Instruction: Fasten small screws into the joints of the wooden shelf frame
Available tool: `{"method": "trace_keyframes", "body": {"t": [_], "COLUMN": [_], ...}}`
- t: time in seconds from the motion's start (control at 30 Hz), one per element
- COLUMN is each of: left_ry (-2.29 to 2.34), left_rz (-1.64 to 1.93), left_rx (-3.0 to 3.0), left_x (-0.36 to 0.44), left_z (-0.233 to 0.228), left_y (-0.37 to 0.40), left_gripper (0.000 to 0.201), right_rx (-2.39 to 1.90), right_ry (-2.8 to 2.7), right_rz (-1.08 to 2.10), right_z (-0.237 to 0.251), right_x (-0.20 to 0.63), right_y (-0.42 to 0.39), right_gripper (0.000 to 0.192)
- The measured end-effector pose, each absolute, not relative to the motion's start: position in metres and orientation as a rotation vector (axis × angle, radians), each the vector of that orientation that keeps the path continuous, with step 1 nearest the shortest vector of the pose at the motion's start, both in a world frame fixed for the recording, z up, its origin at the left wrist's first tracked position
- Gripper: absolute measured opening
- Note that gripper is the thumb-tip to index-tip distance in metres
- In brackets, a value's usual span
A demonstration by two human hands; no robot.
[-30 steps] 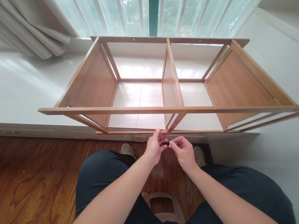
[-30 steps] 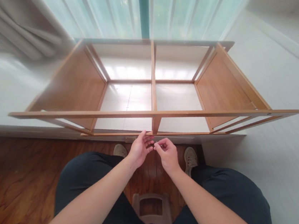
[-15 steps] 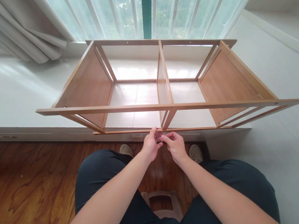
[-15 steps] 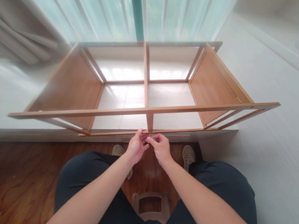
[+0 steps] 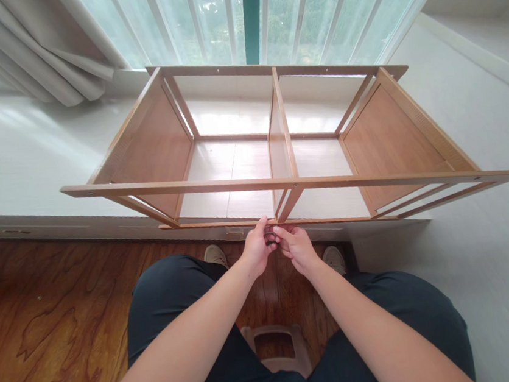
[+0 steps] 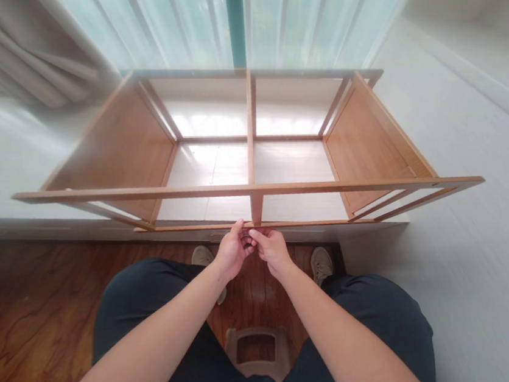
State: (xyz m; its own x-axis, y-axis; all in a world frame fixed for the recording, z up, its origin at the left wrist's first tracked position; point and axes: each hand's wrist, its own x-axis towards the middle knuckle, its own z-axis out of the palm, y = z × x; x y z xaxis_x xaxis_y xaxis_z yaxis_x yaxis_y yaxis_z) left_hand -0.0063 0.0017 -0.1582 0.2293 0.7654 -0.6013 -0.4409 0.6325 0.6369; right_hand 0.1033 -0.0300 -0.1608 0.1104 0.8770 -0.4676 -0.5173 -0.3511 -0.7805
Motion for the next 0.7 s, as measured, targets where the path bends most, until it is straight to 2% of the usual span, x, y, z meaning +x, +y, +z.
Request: {"method": "trace_keyframes", "body": {"t": [0.33, 0.7], "left_ry": [1.081, 1.071], "left_rz": [0.852, 0.875], "left_rx": [0.385, 0.384], "left_x": [-0.007, -0.006], "left_z": [-0.159, -0.165], "left_y": [0.002, 0.001], "left_gripper": [0.043, 0.046], "right_rx": [-1.156, -1.101], "right_ry": [-0.326, -0.230], "right_rz": [1.512, 1.362], "right_z": [-0.171, -0.165], "right_x": [0.106, 0.090], "right_y": [-0.030, -0.033], "right_gripper": [0.038, 0.050]}}
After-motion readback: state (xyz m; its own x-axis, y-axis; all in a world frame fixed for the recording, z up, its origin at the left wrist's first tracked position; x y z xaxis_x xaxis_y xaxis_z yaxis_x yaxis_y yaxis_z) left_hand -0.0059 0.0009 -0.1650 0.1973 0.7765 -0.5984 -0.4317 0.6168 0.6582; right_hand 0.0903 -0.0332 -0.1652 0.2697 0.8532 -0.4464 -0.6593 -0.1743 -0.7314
